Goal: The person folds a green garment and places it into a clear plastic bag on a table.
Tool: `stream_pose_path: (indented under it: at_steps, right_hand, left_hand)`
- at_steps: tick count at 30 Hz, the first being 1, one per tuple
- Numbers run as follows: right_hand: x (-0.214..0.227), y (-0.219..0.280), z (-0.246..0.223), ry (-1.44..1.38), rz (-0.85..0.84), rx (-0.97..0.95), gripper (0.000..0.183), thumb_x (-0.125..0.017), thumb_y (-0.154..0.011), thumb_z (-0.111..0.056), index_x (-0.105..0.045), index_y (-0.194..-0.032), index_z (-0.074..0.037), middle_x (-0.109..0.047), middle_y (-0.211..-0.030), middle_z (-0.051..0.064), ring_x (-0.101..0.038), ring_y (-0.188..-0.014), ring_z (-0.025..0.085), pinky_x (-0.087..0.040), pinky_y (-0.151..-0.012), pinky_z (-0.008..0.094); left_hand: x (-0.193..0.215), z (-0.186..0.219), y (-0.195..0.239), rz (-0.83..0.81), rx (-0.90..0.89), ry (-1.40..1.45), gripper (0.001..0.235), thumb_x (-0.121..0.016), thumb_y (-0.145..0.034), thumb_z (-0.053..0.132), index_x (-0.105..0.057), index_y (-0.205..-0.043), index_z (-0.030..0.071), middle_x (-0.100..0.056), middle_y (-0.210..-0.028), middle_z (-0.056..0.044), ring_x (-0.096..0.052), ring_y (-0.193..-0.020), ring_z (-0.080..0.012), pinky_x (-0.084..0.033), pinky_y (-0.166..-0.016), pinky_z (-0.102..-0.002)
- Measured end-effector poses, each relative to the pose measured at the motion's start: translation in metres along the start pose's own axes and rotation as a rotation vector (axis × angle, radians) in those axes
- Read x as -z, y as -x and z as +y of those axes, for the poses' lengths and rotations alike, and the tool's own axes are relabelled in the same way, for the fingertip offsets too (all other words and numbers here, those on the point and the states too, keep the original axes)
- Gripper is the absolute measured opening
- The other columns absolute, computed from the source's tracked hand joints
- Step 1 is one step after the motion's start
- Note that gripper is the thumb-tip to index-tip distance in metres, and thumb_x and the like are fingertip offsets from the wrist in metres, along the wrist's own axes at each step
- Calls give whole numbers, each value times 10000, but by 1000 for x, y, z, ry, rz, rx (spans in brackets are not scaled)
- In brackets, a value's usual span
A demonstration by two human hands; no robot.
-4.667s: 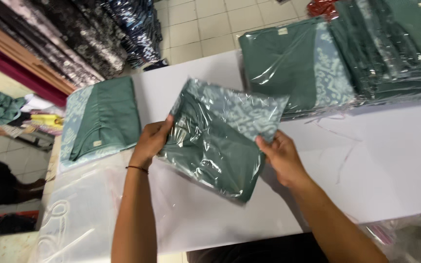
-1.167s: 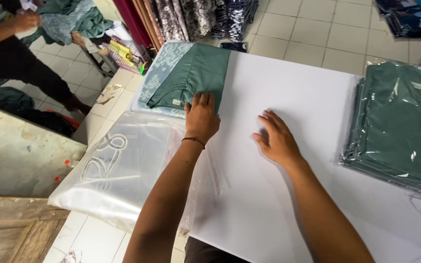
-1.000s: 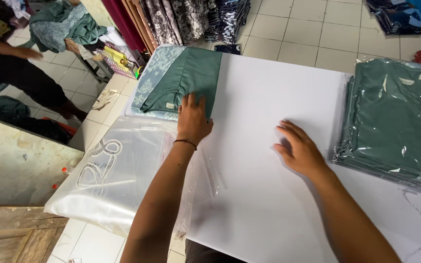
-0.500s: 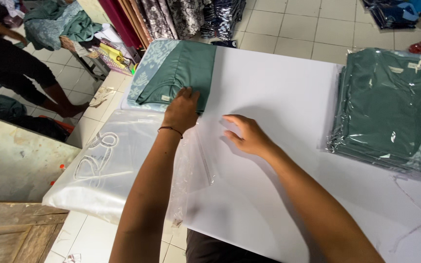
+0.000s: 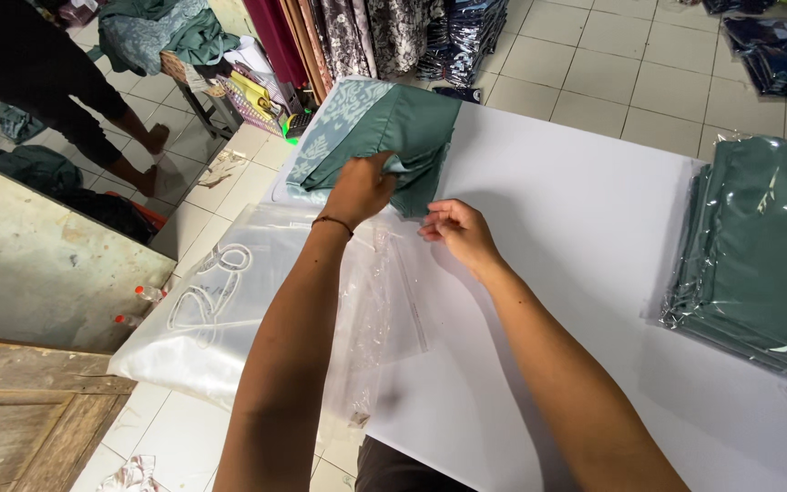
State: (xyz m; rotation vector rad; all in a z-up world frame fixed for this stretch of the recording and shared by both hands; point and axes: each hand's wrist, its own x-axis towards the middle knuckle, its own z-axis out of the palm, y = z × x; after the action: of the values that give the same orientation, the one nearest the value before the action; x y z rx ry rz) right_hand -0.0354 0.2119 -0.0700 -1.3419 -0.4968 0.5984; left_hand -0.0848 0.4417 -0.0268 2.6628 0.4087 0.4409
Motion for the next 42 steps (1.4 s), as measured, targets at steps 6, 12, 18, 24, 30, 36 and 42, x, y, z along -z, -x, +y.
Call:
stream_pose_path:
  at_steps: [6,12,18,24,30,36,42]
  right_hand:
    - [-19,-10,-45,-705,-84,-302,633,-311,-1083,-524,-509,-1397,-11,-615,-1386,279,-663,-1220,365,-565,-1049,438]
    - [-3,-41,-49,-1051,-89,-431,1028,-231,-870,-831,-507,-1385,15,-613,-1254,364,-659,-1083,515,-563,-953,627]
    - [34,3,-67,-1169,-170,-376,1072,-369,-808,-820,-461,-1415,59,-557,-1336,358,-594,-1183,504,-492,-1029,611]
    - [86,65,-84,-1303,-181,-281,1153,-508,-746,-809,-415,-1446,102,-502,-1418,352,-528,-1282,492,-421,-1105,595]
    - [136,119,-110,-1427,-188,-141,1263,-647,-684,-797,-369,-1476,146,-446,-1499,346,-463,-1381,479,-351,-1180,579]
    - [168,193,-92,-376,368,-302,634,-834,-754,-13,-639,-1353,-83,-749,-1123,166,-749,-956,357,-602,-830,536]
    - [192,227,-54,-321,484,-252,803,-835,-746,45,-560,-1476,-146,-705,-1239,99,-691,-1069,287,-575,-910,481]
  left_hand:
    - [15,36,10,268,-114,175,298,-644,-840,210,-703,-1120,126,-621,-592,-233,-691,-766,-502,-520,-690,-624]
    - [20,130,68,73,-213,149,302,-738,-754,222,-732,-1056,220,-723,-701,-113,-743,-767,-394,-603,-687,-519]
    - [44,134,98,73,-646,416,161,-622,-932,202,-730,-1037,144,-768,-1005,-169,-730,-995,-421,-588,-814,-562]
    - [66,106,83,52,-595,648,417,-588,-750,-71,-753,-1074,134,-664,-1320,-200,-525,-1294,-556,-394,-1069,-657]
    - [-2,117,37,82,47,1132,233,-655,-791,-143,-664,-883,71,-702,-1146,-155,-651,-766,-205,-558,-608,-264]
    - [-108,152,6,-166,366,870,328,-638,-924,196,-646,-1222,57,-720,-1027,-239,-719,-973,-335,-578,-824,-468]
    - [-85,170,47,-238,604,997,622,-431,-1083,491,-628,-1337,-42,-653,-1273,-292,-651,-1200,-409,-529,-985,-590]
